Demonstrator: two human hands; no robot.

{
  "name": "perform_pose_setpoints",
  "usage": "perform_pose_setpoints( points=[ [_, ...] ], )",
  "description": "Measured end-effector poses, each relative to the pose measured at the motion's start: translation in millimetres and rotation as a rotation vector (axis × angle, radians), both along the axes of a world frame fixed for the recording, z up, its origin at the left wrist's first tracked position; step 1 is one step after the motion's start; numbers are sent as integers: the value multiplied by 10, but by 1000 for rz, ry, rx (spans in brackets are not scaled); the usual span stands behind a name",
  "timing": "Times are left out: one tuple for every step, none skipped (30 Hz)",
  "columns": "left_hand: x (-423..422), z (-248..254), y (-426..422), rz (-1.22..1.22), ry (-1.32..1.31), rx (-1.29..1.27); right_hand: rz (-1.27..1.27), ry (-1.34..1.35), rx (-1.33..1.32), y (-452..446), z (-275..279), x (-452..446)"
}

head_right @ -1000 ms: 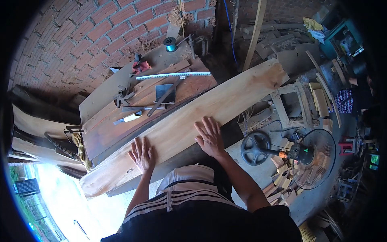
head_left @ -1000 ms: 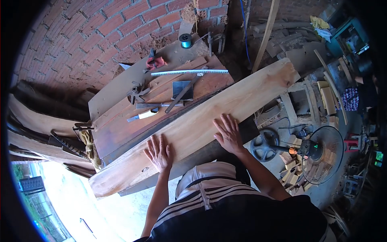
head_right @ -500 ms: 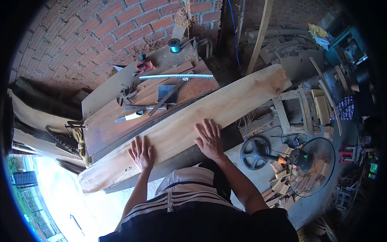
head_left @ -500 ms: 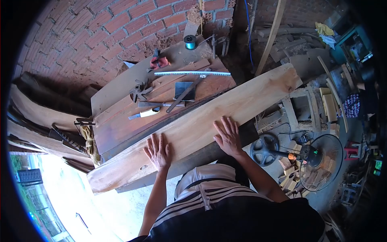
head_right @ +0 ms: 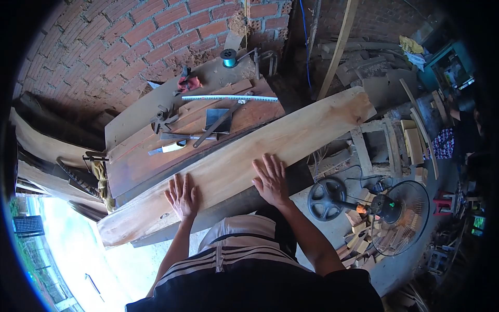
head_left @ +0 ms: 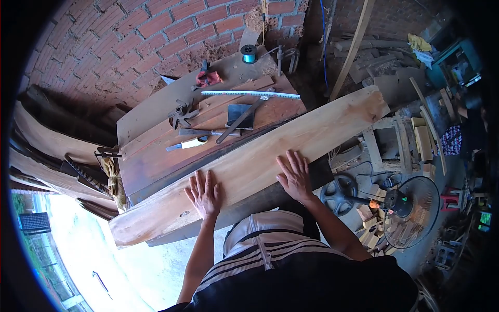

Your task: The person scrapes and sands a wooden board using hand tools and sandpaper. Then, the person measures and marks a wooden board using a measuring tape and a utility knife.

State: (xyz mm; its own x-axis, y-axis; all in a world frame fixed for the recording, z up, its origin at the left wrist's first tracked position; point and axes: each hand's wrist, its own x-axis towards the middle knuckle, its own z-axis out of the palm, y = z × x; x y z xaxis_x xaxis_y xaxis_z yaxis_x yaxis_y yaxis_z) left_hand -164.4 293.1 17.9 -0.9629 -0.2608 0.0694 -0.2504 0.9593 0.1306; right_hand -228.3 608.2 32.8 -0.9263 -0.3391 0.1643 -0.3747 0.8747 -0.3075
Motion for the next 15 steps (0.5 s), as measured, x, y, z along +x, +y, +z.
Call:
perform_pose_setpoints(
  points=[
    [3, 3, -1, 1, 1, -4, 1, 1, 3, -3, 3, -1],
    [6, 4, -5, 3, 0, -4, 3, 0, 3, -6, 4, 1],
    [6, 0, -7, 1, 2, -6, 5, 1, -4, -4, 4, 2],
    [6, -4, -8, -2, 4, -7, 6, 1, -10, -2, 4, 2],
    [6, -7, -8, 1, 3, -6, 9, 1, -10, 0, 3, 2],
    [8, -8, -8, -1, 7, -8, 9, 3, -8, 1, 4, 4],
    [11, -8, -7, -4, 11, -11, 10, 5, -6, 1, 5, 6],
    [13, -7, -5, -3, 10, -12, 10, 4, -7, 2, 2, 6],
    [13, -6, -5, -2, 9, -10, 10, 9, -6, 2, -2, 5],
    [10, -4, -5, -3, 7, -9, 9, 13, -6, 4, -5, 6],
    [6, -2, -2, -5, 7, -10, 7, 13, -7, 6, -9, 6],
    [6, -3, -2, -5, 5, -12, 5, 11, -7, 5, -7, 7],
    [7, -4, -3, -4, 3, -14, 3, 9, -6, 4, -6, 7],
    [6, -5, -4, -6, 4, -15, 0, 9, -7, 4, -4, 4],
    [7, -1, -2, -6, 2, -13, 1, 9, -13, 6, -3, 3]
  ],
)
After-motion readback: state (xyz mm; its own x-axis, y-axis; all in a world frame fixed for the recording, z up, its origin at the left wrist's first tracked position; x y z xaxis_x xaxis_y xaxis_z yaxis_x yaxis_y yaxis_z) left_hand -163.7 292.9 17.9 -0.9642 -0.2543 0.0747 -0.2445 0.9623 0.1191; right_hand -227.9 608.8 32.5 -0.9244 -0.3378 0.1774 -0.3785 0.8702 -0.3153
